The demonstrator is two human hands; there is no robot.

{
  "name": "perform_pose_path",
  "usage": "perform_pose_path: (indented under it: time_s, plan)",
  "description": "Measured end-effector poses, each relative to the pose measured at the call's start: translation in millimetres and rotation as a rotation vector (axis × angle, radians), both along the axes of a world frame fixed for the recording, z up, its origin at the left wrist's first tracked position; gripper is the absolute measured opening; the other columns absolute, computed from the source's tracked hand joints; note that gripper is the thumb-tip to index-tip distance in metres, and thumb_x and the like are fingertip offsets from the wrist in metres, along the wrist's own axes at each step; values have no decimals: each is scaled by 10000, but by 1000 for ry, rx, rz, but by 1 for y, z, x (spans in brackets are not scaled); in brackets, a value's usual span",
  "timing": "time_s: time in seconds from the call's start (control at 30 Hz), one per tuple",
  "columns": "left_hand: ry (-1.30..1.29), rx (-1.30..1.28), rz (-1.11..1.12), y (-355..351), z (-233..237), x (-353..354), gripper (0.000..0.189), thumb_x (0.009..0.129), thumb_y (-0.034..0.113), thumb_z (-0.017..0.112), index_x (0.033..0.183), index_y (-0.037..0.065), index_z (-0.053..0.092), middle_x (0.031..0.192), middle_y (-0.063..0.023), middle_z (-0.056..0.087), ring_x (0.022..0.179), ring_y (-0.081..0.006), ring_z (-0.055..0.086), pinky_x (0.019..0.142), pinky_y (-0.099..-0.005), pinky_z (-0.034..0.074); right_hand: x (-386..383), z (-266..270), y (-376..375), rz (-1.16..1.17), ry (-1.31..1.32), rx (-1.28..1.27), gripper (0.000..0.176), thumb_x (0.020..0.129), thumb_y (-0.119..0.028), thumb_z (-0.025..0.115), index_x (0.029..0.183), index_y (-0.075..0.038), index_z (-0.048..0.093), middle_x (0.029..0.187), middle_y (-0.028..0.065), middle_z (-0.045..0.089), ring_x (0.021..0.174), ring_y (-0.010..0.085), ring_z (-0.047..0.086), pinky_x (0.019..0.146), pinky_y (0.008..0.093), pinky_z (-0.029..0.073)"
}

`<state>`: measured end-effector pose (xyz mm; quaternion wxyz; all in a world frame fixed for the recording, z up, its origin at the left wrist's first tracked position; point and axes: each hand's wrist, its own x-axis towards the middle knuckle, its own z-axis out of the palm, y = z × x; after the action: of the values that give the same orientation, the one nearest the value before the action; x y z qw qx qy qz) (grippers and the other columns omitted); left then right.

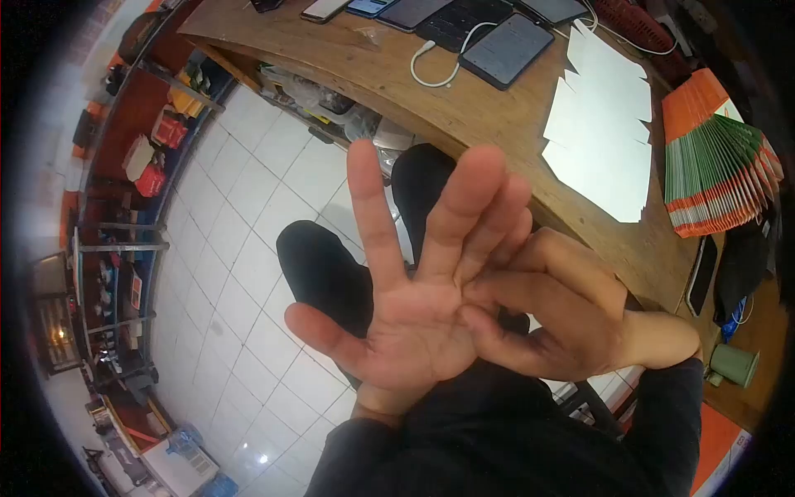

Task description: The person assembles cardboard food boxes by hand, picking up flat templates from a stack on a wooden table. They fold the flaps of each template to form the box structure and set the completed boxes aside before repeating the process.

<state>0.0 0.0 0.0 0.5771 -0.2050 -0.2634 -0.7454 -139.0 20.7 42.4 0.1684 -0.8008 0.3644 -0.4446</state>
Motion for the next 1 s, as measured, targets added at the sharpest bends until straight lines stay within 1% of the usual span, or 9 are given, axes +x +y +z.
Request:
perform_pose_path:
  time_s: [0.3,0.37,0.43,0.53,0.6,0.73,0.83,0.93,1.0]
  plan:
    - [-90,-26,66,-9,-7,-1,919,977,690,309,1567,200,-198,1635,-268,22,1510,-453,54,1221,-570,4,-9,-3,-16,-29,-62,115,223,715,-13,763,905,6,647,803,112,562,640,240,582,551,328,464]
    - [-333,155,312,-6,-2,2,983,967,704,344,1575,122,-162,1561,-376,176,1481,-466,192,1210,-536,117,-25,4,-30,-57,101,271,169,761,-16,731,892,-1,625,793,122,550,661,273,600,580,348,486]
    - [-339,118,374,-14,-6,10,800,1031,237,460,1584,95,-101,1560,-344,219,1469,-467,232,1215,-548,150,-45,9,-48,-183,384,237,198,864,-161,688,974,-10,623,931,165,585,829,346,640,725,427,510]
    - [-237,123,347,-24,-14,21,888,873,-194,376,1596,125,-29,1541,-323,277,1463,-471,251,1208,-576,205,-83,10,-58,-366,652,249,329,862,-245,707,1082,-12,630,1089,196,590,996,368,624,875,449,499]
    - [-241,127,354,-26,-16,21,902,848,-203,366,1597,122,-19,1538,-320,286,1465,-469,248,1208,-579,198,-111,2,-67,-377,921,496,448,843,-273,732,1187,-10,617,1217,218,569,1116,378,587,983,436,472]
    - [-357,181,402,-26,-19,13,955,769,-201,386,1597,102,18,1514,-313,339,1459,-454,279,1211,-576,179,-132,4,-73,-313,915,440,491,829,-298,746,1194,5,623,1297,213,557,1153,385,576,1013,417,470]
    - [-635,23,517,-32,-30,5,864,764,-142,408,1576,66,197,1480,-246,443,1448,-400,332,1204,-565,221,-141,14,-76,-186,871,444,392,852,-258,720,1118,24,661,1186,216,623,1069,380,618,955,434,487]
    - [-1251,-455,603,-33,-33,-21,597,868,-5,490,1461,13,425,1455,-193,491,1454,-333,348,1203,-539,221,-145,32,-81,-214,823,613,253,881,-190,680,1006,30,698,1016,213,673,963,366,655,864,448,500]
    - [-1438,-732,747,-32,-38,-49,492,932,106,561,1410,14,490,1466,-152,470,1454,-339,338,1202,-565,178,-148,38,-79,-401,658,322,165,894,-114,647,930,40,695,839,196,659,831,330,656,758,417,498]
